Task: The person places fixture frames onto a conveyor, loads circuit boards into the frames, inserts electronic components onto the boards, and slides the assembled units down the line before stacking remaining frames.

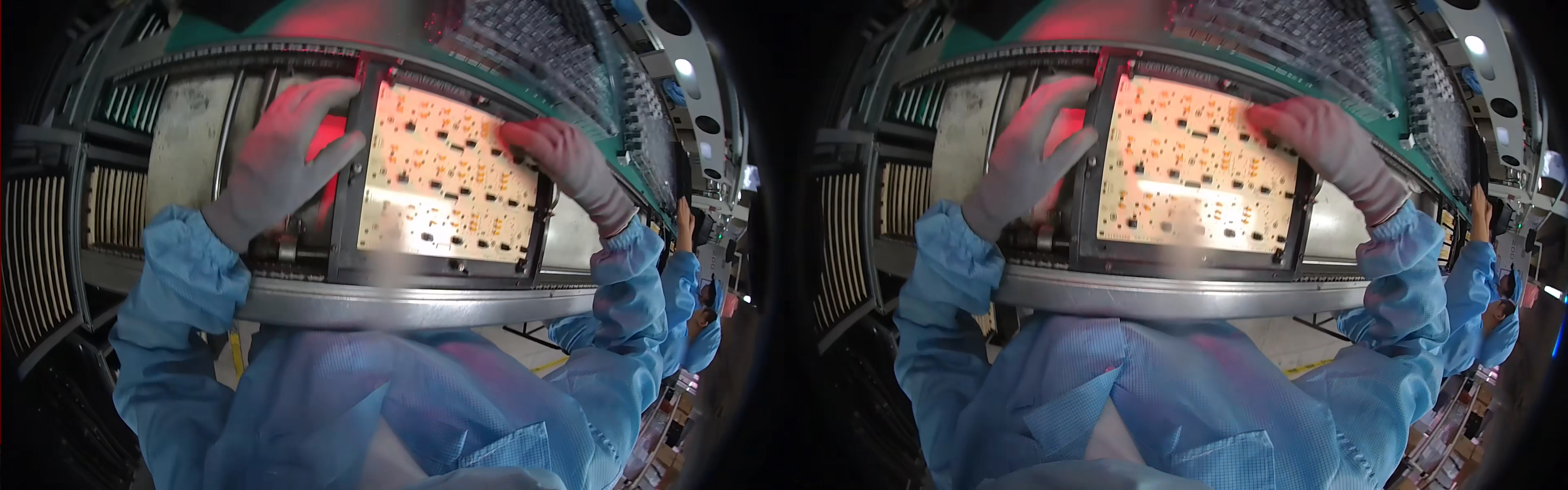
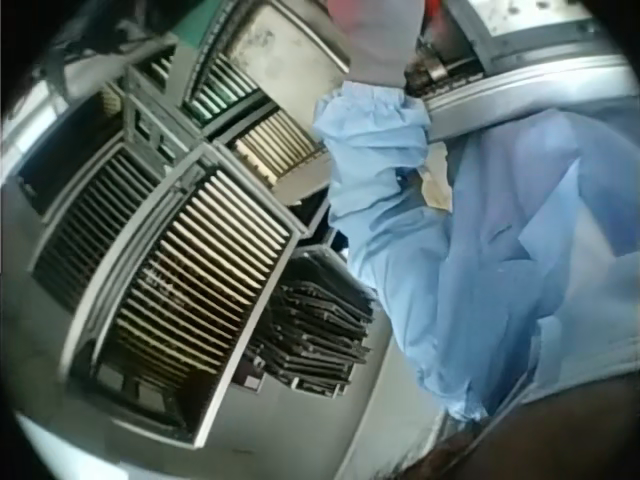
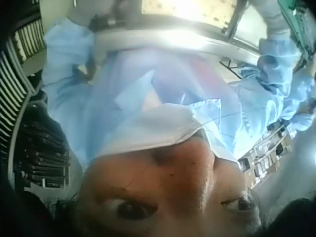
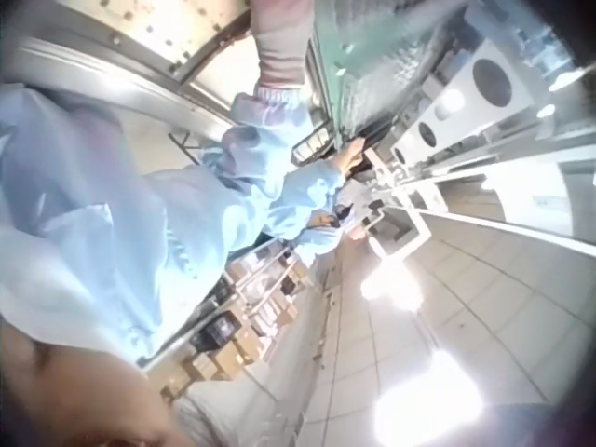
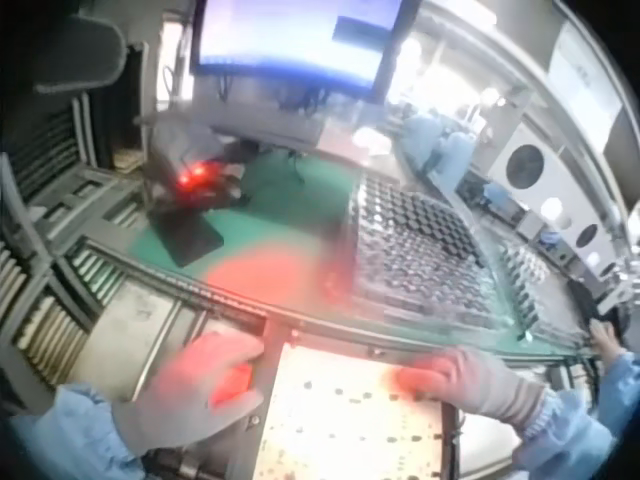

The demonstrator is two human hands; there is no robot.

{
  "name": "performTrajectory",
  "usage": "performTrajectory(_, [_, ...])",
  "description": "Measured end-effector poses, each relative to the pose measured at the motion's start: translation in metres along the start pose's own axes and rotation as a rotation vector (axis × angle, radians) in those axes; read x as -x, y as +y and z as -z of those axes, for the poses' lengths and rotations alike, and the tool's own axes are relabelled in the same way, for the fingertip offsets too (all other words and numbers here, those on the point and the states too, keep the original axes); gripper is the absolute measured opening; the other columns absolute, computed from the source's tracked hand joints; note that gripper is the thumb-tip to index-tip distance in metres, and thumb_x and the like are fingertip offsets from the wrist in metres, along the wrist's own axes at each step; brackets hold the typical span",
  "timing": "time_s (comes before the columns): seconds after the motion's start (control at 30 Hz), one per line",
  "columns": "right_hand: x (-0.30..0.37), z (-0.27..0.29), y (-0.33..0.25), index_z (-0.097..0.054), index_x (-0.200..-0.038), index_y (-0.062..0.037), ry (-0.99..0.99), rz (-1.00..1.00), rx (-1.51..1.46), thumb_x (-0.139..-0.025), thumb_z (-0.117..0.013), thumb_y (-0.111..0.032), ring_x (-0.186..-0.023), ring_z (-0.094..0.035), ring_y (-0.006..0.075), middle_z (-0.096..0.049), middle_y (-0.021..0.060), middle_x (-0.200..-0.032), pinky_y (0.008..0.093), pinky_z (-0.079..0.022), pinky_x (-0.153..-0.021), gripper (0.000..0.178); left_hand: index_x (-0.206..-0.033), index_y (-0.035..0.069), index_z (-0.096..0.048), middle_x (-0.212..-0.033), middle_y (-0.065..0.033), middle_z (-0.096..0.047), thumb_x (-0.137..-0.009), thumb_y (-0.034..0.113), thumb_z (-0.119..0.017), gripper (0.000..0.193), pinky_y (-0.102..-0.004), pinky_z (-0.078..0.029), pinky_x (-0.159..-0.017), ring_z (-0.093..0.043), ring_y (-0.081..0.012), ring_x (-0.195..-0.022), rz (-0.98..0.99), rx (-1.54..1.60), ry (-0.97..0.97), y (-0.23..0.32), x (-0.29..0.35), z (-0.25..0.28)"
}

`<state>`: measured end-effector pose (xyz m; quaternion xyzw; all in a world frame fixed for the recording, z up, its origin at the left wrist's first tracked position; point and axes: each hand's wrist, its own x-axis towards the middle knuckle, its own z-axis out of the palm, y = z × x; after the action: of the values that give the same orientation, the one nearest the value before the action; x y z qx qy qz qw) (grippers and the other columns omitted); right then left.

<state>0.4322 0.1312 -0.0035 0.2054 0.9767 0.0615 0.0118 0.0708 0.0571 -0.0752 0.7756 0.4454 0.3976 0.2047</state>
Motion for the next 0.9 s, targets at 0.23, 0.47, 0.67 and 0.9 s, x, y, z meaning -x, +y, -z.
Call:
performTrajectory(0.23, [0.011, -0.003, -0.011, -0.057, -0.122, -0.0154, -0.078, -0.130, 0.138, -0.084, -0.056, -0.023, -0.073, -0.064, 0.0220, -0.061, 0.0035, -0.080, 0.0353, -0.052, -0.060, 0.039, -0.128, 0.002, -0.052, -0.127, -0.0183, -0.055, -0.085, 0.017, -0.070, 0.049, -0.0430, -0.040, -0.104, -0.052, -0.0363, -0.118, 0.057, 0.011, -0.070, 0.020, 0.006, 0.005])
performTrajectory(0.47, [0.008, 0.033, 0.021, -0.069, -0.111, -0.0202, 0.515, -0.629, -0.029, -0.093, -0.060, -0.035, -0.079, -0.069, 0.0270, -0.071, 0.0067, -0.091, 0.0365, -0.053, -0.065, 0.024, -0.131, 0.002, -0.049, -0.129, -0.0180, -0.054, -0.084, 0.015, -0.071, 0.053, -0.0471, -0.034, -0.111, -0.049, -0.0356, -0.124, 0.038, -0.084, -0.115, 0.005, 0.014, 0.004])
performTrajectory(0.67, [0.001, 0.015, 0.109, -0.070, -0.108, -0.0136, 0.330, -1.163, 0.081, -0.091, -0.058, -0.043, -0.088, -0.069, 0.0348, -0.071, 0.0139, -0.098, 0.0445, -0.054, -0.073, 0.036, -0.132, 0.002, -0.049, -0.129, -0.0182, -0.055, -0.083, 0.011, -0.071, 0.054, -0.0464, -0.034, -0.112, -0.050, -0.0364, -0.124, 0.049, -0.053, -0.138, 0.008, 0.008, 0.001])
performTrajectory(0.9, [-0.030, 0.022, 0.132, -0.074, -0.096, -0.0077, 0.061, -1.382, 0.170, -0.087, -0.058, -0.039, -0.094, -0.069, 0.0367, -0.071, 0.0189, -0.100, 0.0484, -0.054, -0.079, 0.036, -0.132, 0.002, -0.049, -0.128, -0.0178, -0.055, -0.083, 0.009, -0.070, 0.054, -0.0441, -0.038, -0.108, -0.051, -0.0355, -0.122, 0.064, 0.017, -0.164, 0.004, 0.010, 0.008])
